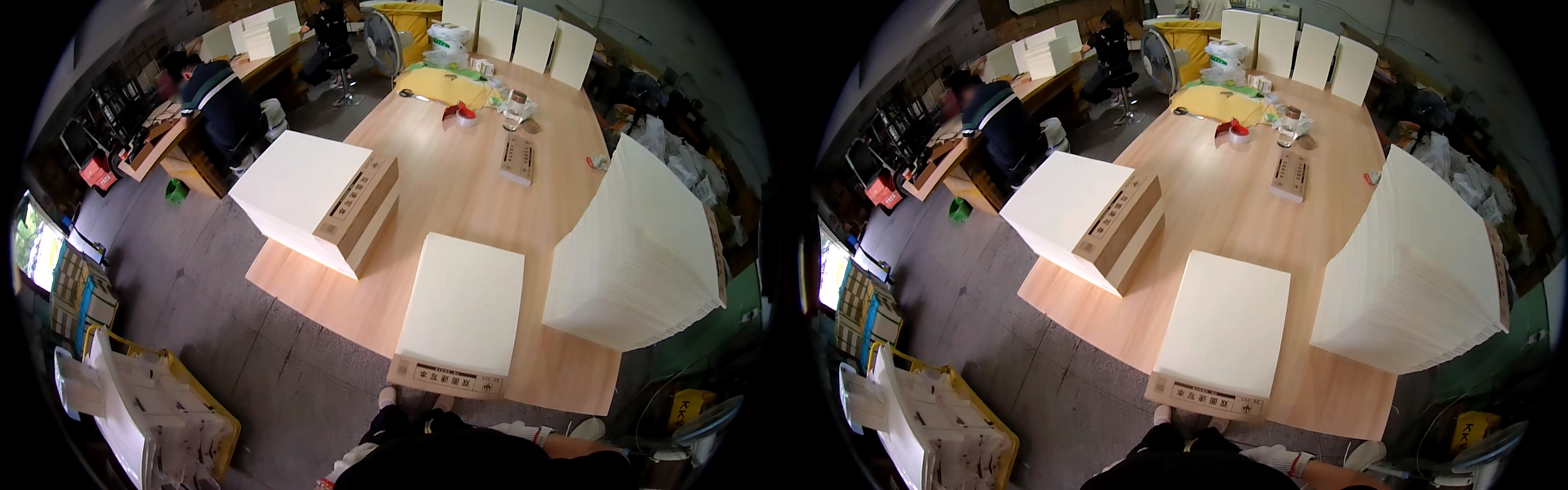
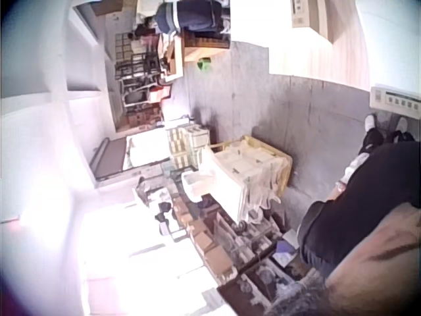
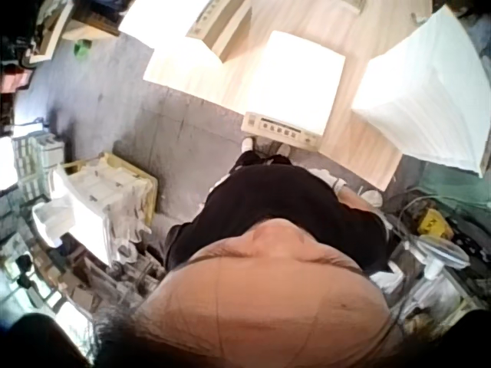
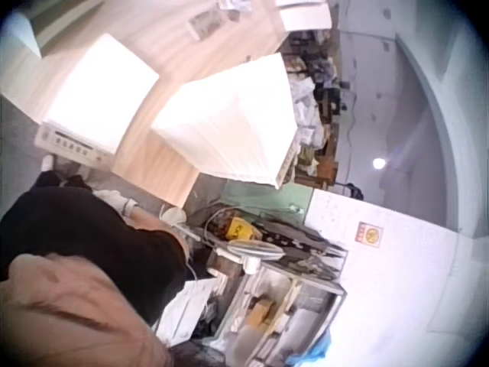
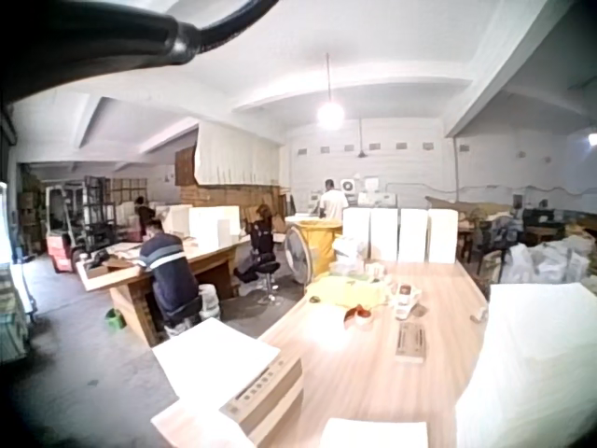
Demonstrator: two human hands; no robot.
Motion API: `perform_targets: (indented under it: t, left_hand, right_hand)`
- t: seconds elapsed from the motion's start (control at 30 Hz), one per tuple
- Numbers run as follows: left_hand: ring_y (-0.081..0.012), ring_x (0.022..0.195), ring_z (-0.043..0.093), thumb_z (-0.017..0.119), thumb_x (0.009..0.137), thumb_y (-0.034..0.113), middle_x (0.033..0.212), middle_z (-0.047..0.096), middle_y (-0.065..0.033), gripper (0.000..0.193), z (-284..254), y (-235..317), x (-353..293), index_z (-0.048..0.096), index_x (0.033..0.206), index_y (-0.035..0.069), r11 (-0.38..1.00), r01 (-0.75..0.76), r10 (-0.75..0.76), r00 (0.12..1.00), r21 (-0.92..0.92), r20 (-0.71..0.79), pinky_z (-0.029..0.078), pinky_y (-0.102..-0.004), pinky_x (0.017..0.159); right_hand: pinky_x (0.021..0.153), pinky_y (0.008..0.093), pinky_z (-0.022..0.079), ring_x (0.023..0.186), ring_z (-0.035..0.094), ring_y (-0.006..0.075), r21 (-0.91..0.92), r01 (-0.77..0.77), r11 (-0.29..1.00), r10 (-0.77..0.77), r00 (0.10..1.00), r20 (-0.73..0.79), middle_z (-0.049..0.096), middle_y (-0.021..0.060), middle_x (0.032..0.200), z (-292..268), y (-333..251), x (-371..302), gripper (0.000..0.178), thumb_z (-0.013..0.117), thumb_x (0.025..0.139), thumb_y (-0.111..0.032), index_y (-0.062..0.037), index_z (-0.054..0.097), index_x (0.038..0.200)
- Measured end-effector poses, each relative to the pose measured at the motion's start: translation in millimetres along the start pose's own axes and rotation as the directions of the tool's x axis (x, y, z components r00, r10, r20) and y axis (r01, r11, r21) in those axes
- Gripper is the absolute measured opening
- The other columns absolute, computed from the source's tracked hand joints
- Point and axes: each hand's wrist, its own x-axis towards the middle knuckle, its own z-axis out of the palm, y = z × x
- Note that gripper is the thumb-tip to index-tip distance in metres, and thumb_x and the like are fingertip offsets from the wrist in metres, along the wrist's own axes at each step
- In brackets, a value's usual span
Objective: The person repeatedly picks up stacks of white paper sheets from a table, aligns them, and places them into a cardboard box. The person wears white gloves and works in a repetitive cycle of lifting, aligning, and stacking the paper bundles.
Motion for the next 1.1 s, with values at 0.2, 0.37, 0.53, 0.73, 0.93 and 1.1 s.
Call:
perform_targets:
  t: [0.2,0.37,0.53,0.73,0.93,1.1]
  left_hand:
    - [-0.0319,0.088,0.060,0.053,0.082,0.028,0.099,0.059,-0.0137,0.028,-11.0,64.6,-16.4,0.054,0.101,0.007,0.934,-0.129,0.146,0.989,0.333,-0.024,0.048,-0.0393,0.075]
    - [-0.0324,0.086,0.061,0.050,0.083,0.029,0.098,0.059,-0.0125,0.026,-25.3,107.5,-14.9,0.055,0.097,0.008,0.824,-0.227,0.251,0.968,0.519,0.025,0.048,-0.0411,0.073]
    - [-0.0317,0.086,0.060,0.048,0.084,0.030,0.094,0.059,-0.0111,0.025,-7.0,98.7,12.4,0.054,0.093,0.007,0.890,-0.155,0.214,0.972,0.430,-0.093,0.047,-0.0424,0.071]
    - [-0.0258,0.088,0.060,0.051,0.084,0.030,0.086,0.060,-0.0108,0.027,-19.8,88.2,7.9,0.055,0.097,0.006,0.833,-0.358,0.358,0.930,0.422,0.083,0.046,-0.0343,0.072]
    - [-0.0117,0.075,0.056,0.051,0.085,0.021,0.076,0.057,-0.0011,0.020,-8.7,53.4,48.4,0.055,0.088,0.002,0.906,-0.019,-0.058,0.984,-0.423,-0.168,0.045,-0.0277,0.076]
    - [-0.0186,0.085,0.051,0.060,0.086,0.034,0.089,0.048,-0.0046,0.031,61.2,11.4,161.5,0.050,0.097,0.007,0.348,-0.345,0.291,0.924,-0.872,-0.249,0.042,-0.0274,0.084]
  right_hand:
    - [0.091,0.0347,0.043,0.107,0.055,0.0259,-0.123,0.135,0.983,-0.156,0.971,-0.180,0.059,0.0124,0.114,13.3,46.7,16.5,0.038,0.055,0.085,-0.025,-0.0098,0.054,0.120]
    - [0.089,0.0364,0.043,0.106,0.055,0.0298,-0.242,0.125,0.962,-0.200,0.928,-0.314,0.059,0.0141,0.112,24.2,46.7,33.1,0.036,0.055,0.084,-0.025,-0.0095,0.055,0.117]
    - [0.088,0.0381,0.044,0.105,0.055,0.0325,-0.195,0.218,0.956,-0.267,0.924,-0.276,0.059,0.0152,0.109,13.9,31.9,29.7,0.034,0.056,0.084,-0.027,-0.0096,0.057,0.113]
    - [0.086,0.0376,0.045,0.103,0.057,0.0286,-0.251,0.113,0.962,-0.153,0.977,-0.148,0.060,0.0107,0.109,5.4,-7.7,0.3,0.033,0.052,0.087,-0.033,-0.0113,0.059,0.109]
    - [0.079,0.0323,0.048,0.089,0.061,0.0245,-0.325,0.488,0.810,-0.572,0.781,-0.252,0.063,0.0114,0.099,-72.9,-68.0,-30.7,0.030,0.053,0.087,-0.031,-0.0095,0.061,0.107]
    - [0.084,0.0385,0.046,0.097,0.058,0.0299,-0.439,0.070,0.896,-0.425,0.422,-0.801,0.061,0.0146,0.103,-231.9,-112.0,43.8,0.045,0.065,0.075,-0.034,-0.0058,0.057,0.110]
